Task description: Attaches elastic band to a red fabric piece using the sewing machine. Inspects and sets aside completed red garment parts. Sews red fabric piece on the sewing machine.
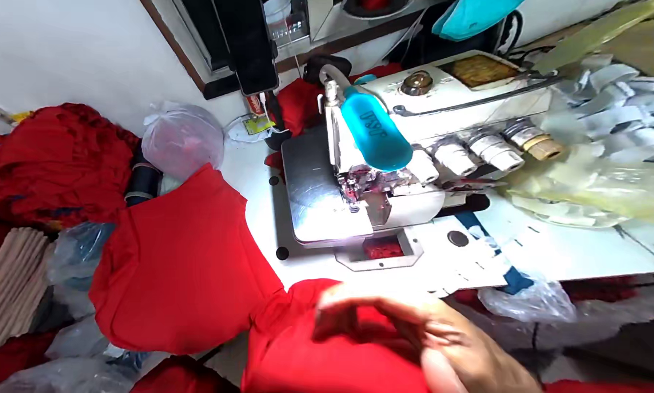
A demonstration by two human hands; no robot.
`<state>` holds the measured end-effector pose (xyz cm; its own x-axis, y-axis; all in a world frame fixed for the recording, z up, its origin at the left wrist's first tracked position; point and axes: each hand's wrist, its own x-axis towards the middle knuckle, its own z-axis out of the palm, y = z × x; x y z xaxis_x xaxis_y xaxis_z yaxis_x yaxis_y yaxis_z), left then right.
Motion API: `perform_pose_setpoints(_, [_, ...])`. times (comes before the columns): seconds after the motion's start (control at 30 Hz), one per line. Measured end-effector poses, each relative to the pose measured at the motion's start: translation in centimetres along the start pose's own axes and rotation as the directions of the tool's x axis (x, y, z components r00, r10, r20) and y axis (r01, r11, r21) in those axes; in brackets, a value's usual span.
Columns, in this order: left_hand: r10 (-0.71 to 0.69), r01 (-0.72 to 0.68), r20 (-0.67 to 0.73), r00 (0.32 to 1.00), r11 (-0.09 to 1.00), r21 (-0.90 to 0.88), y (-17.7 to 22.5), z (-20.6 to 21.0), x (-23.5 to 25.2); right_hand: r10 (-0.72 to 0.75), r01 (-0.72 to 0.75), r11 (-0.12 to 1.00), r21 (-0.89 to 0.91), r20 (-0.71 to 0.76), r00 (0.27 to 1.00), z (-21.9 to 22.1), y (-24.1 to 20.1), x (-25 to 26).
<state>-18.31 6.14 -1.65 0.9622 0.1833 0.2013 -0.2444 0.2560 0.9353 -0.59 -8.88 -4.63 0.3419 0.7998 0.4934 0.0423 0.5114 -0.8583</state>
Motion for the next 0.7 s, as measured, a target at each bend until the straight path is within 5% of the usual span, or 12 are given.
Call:
perform_pose_setpoints(0.13, [0.032,-0.026,-0.146,0.989,0.999,0.045,-0.5,-3.0,-1.7,0.094,-0.090,0.947,-0.308,-0.003,0.996,-0.2,1.0,-4.1])
perform_pose_setpoints(0.2, [0.121,-0.116,-0.063,0.991,0.990,0.081,1.3,-3.1,-0.2,0.137,-0.131,0.898,-0.419,-0.015,0.990,-0.1,1.8,-5.3])
perform_pose_setpoints(0.3, [0.163,-0.163,-0.023,0.986,0.986,-0.015,6.6,-1.6,3.7,0.146,-0.156,0.927,-0.342,-0.053,0.988,-1.4,1.5,-5.8])
perform_pose_setpoints(0.37, [0.231,-0.246,-0.120,0.966,0.959,-0.138,8.4,-2.5,4.5,0.118,-0.143,0.953,-0.269,-0.108,0.987,-2.3,0.3,-5.3])
perform_pose_setpoints(0.43, [0.227,-0.279,-0.217,0.949,0.926,-0.254,9.2,-4.8,4.5,0.087,-0.127,0.960,-0.249,-0.168,0.982,-3.1,-0.8,-4.6])
perform_pose_setpoints(0.57, [0.141,-0.236,-0.393,0.909,0.950,-0.203,7.3,-9.8,5.7,0.141,-0.240,0.913,-0.330,-0.295,0.945,-4.2,0.3,-3.6])
perform_pose_setpoints(0.7, [0.002,0.139,-0.767,0.641,0.983,0.119,-0.4,-13.7,7.7,0.415,-0.564,0.689,-0.456,-0.390,0.822,-5.3,5.1,-4.2])
